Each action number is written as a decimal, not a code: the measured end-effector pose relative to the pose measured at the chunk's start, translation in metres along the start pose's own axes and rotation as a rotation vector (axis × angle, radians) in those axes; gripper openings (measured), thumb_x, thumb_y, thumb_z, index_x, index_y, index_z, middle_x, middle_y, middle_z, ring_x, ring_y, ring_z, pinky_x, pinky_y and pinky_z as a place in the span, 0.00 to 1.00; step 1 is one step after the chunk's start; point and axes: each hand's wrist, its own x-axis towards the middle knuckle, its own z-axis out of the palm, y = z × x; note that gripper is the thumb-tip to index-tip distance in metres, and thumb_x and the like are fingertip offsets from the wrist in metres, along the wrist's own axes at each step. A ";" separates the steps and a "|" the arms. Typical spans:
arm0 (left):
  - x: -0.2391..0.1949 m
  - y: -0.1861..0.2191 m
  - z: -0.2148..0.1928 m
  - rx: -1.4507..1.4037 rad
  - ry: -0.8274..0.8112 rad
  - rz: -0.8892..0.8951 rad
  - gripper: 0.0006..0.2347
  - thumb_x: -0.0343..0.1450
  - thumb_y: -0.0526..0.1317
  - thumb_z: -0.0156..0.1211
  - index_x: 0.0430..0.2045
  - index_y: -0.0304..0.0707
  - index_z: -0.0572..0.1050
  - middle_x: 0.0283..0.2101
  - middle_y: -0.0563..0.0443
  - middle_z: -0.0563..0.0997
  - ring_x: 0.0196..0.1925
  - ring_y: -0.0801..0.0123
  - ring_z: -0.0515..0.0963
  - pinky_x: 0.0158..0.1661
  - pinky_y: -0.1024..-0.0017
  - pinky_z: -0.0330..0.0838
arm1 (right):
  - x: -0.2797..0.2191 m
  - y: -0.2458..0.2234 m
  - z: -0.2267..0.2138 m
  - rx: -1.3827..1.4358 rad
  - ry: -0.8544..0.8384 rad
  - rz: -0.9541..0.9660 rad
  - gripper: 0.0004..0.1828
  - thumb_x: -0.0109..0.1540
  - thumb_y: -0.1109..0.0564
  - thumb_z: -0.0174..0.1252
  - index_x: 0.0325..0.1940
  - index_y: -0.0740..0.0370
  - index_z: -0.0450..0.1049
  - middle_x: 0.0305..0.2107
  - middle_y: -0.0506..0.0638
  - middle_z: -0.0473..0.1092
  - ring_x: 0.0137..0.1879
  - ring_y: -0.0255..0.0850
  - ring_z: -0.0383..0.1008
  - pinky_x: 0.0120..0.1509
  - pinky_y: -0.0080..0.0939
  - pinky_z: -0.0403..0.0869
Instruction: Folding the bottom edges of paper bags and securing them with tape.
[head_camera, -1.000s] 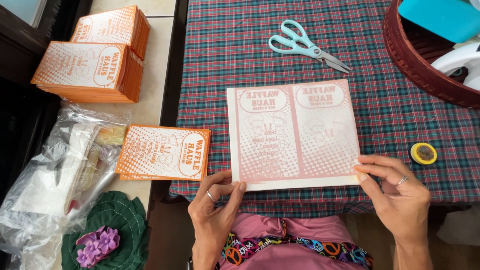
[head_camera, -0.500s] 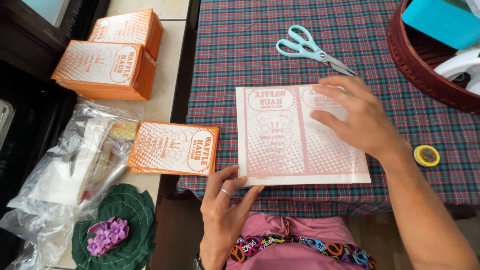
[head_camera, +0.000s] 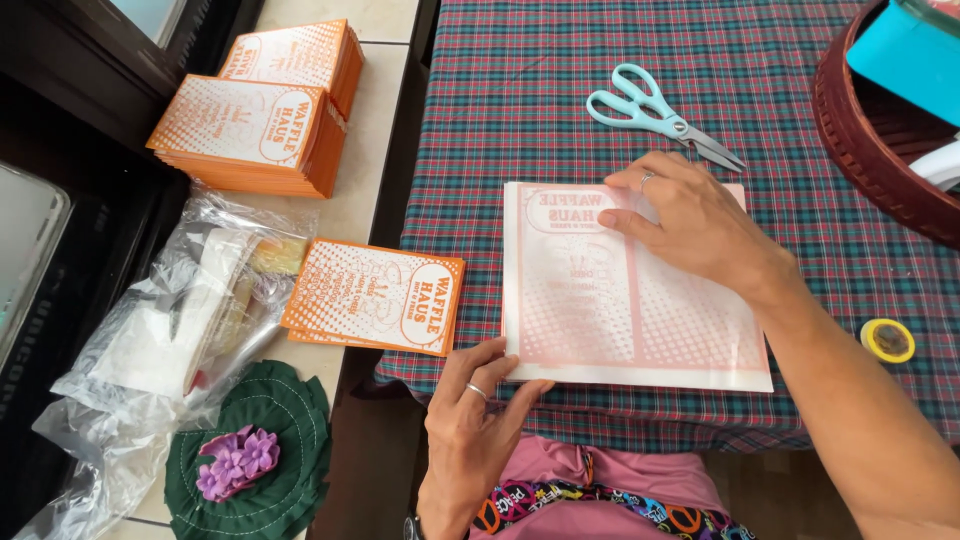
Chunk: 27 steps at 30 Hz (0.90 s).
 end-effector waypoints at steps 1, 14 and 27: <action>0.001 0.000 0.000 0.001 -0.001 -0.002 0.14 0.66 0.38 0.76 0.40 0.36 0.76 0.48 0.41 0.79 0.47 0.59 0.84 0.45 0.67 0.83 | 0.000 0.002 0.000 0.001 -0.002 0.000 0.25 0.67 0.45 0.57 0.64 0.62 0.74 0.50 0.52 0.70 0.56 0.52 0.72 0.56 0.56 0.71; 0.000 -0.001 0.002 0.016 0.012 0.026 0.15 0.66 0.37 0.76 0.42 0.36 0.76 0.49 0.41 0.79 0.48 0.59 0.83 0.49 0.66 0.82 | -0.005 0.007 0.001 0.119 0.056 -0.008 0.25 0.64 0.50 0.62 0.61 0.66 0.74 0.53 0.53 0.73 0.59 0.50 0.73 0.60 0.54 0.70; 0.000 0.000 0.001 -0.005 0.011 0.022 0.15 0.66 0.36 0.76 0.42 0.35 0.76 0.49 0.41 0.80 0.47 0.60 0.83 0.48 0.67 0.81 | -0.003 0.008 0.004 0.110 0.016 -0.022 0.20 0.66 0.51 0.60 0.59 0.62 0.74 0.53 0.51 0.69 0.63 0.49 0.65 0.65 0.56 0.66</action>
